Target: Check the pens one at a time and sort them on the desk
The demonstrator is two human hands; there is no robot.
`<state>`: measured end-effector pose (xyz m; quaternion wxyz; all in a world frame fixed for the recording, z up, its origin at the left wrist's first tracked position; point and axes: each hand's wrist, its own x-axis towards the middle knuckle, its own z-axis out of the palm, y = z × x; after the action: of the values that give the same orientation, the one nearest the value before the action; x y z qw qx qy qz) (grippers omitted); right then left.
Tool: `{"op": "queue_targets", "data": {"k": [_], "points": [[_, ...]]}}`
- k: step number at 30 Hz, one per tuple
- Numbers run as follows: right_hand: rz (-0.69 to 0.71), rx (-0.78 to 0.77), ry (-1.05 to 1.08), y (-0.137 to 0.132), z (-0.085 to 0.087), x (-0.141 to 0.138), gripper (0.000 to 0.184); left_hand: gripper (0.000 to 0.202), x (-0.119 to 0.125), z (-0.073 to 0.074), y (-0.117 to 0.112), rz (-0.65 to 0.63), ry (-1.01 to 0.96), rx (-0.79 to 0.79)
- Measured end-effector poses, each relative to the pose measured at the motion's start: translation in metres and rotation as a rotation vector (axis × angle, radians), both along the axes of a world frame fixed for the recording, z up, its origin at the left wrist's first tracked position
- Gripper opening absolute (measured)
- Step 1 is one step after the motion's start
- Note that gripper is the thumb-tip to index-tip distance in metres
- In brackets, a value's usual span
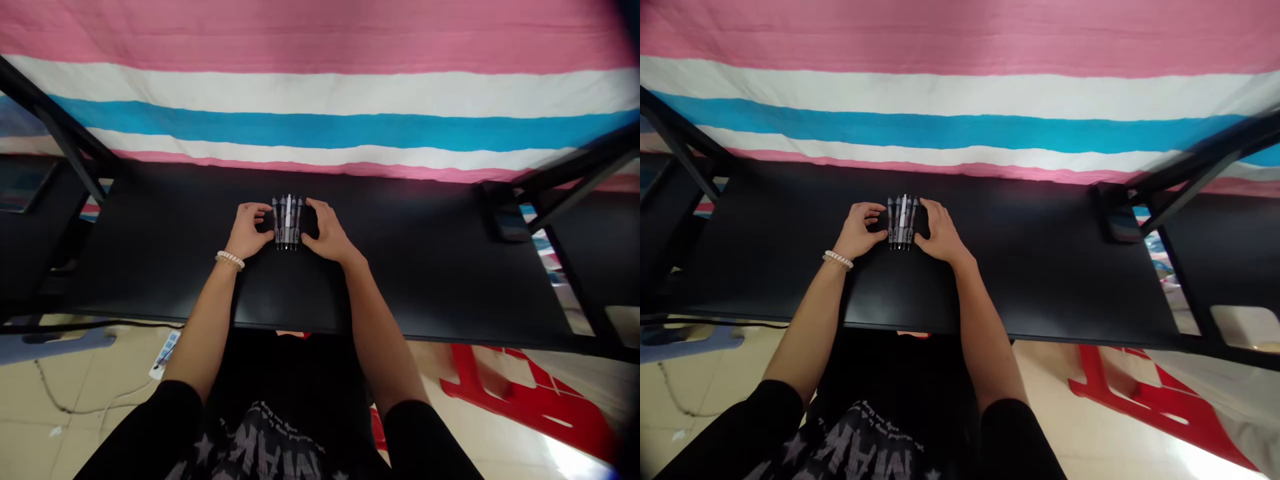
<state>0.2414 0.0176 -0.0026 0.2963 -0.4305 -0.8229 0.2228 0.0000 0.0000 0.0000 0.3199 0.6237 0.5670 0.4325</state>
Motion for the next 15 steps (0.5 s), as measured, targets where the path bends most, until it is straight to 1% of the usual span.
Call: {"op": "queue_targets", "data": {"k": [4, 8, 12, 15], "points": [[-0.012, 0.006, 0.064, 0.001, -0.004, 0.003, 0.075, 0.053, 0.000, -0.001, 0.001, 0.005, -0.013, -0.007], [-0.089, 0.010, 0.138, -0.001, -0.005, -0.003, 0.067, 0.046, 0.001, 0.001, 0.001, 0.030, -0.025, -0.009], [-0.183, 0.011, 0.133, -0.001, -0.007, -0.010, 0.065, 0.039, 0.003, 0.005, 0.002, 0.063, -0.011, -0.036], [-0.184, 0.012, 0.157, 0.001, -0.011, -0.007, 0.066, 0.037, 0.004, 0.007, 0.001, 0.073, -0.012, -0.045]]}}
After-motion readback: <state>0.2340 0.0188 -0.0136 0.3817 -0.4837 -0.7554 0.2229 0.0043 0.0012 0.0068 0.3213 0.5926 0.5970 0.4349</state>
